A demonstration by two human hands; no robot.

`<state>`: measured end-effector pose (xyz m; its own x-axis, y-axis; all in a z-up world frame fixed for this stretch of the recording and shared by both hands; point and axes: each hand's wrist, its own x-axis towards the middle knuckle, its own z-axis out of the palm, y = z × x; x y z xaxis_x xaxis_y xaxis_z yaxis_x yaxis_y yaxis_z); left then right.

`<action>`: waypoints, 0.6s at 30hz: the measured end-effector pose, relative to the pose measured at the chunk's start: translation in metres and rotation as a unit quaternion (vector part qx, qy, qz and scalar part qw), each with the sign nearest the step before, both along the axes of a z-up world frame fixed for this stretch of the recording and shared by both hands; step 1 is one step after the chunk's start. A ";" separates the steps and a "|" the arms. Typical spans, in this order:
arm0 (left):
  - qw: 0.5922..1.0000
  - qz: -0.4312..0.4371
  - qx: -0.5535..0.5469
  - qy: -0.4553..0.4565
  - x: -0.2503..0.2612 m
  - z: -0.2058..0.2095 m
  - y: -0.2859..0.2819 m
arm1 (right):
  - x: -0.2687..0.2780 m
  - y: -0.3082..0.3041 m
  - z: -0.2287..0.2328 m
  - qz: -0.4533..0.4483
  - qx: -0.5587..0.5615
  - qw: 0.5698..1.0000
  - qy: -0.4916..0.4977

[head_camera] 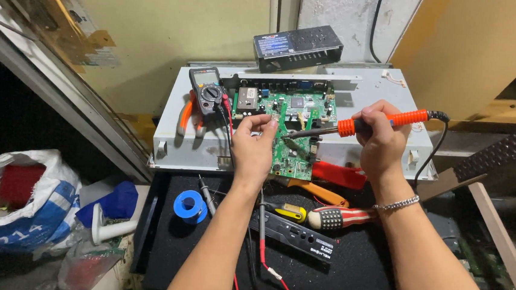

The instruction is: The person works on a green circuit board, using a multimeter to test components and a soldering iron with solder wire to make connections. They also use pliers to manipulate parts on the board.

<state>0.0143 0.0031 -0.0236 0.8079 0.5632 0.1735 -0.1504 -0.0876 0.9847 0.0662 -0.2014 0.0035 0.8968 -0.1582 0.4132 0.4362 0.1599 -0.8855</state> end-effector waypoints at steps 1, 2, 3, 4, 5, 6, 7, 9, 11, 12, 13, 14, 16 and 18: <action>1.000 0.000 0.000 0.000 0.000 0.000 0.001 | 0.001 -0.001 0.000 0.000 0.000 1.000 0.000; 1.000 0.000 0.003 0.002 0.000 0.000 0.001 | 0.001 -0.002 -0.001 0.005 -0.004 1.000 -0.002; 1.000 0.001 0.005 0.003 0.000 0.001 0.002 | 0.002 -0.003 -0.001 0.010 -0.007 1.000 -0.005; 1.000 0.000 0.006 0.003 0.000 0.001 0.001 | 0.004 -0.004 -0.003 0.009 -0.007 1.000 -0.005; 1.000 0.002 0.002 0.007 -0.001 0.002 0.000 | 0.006 -0.005 -0.004 0.018 -0.018 1.000 0.007; 1.000 0.004 -0.002 0.011 -0.002 0.003 0.000 | 0.009 -0.006 -0.006 0.029 -0.029 0.999 0.019; 1.000 0.004 -0.002 0.011 -0.003 0.003 0.000 | 0.007 -0.006 -0.005 0.029 -0.029 0.999 0.019; 1.000 0.007 -0.003 0.019 -0.005 0.005 -0.001 | 0.005 -0.005 -0.001 0.033 -0.038 0.998 0.029; 1.000 0.007 -0.002 0.019 -0.003 0.005 0.000 | 0.007 -0.006 -0.001 0.033 -0.041 0.998 0.025; 1.000 0.008 -0.002 0.022 -0.002 0.004 -0.001 | 0.007 -0.007 -0.002 0.033 -0.045 0.998 0.023; 1.000 0.007 -0.002 0.022 -0.003 0.003 -0.001 | 0.006 -0.007 -0.003 0.033 -0.044 0.998 0.023; 1.000 0.011 0.004 0.026 -0.003 0.002 -0.001 | 0.006 -0.008 -0.003 0.037 -0.048 0.998 0.025; 0.999 0.013 0.011 0.029 -0.004 0.004 -0.001 | 0.005 -0.007 -0.002 0.041 -0.052 0.998 0.025; 0.999 0.019 0.022 0.032 -0.006 0.006 -0.003 | 0.004 -0.007 -0.001 0.029 -0.040 0.998 0.024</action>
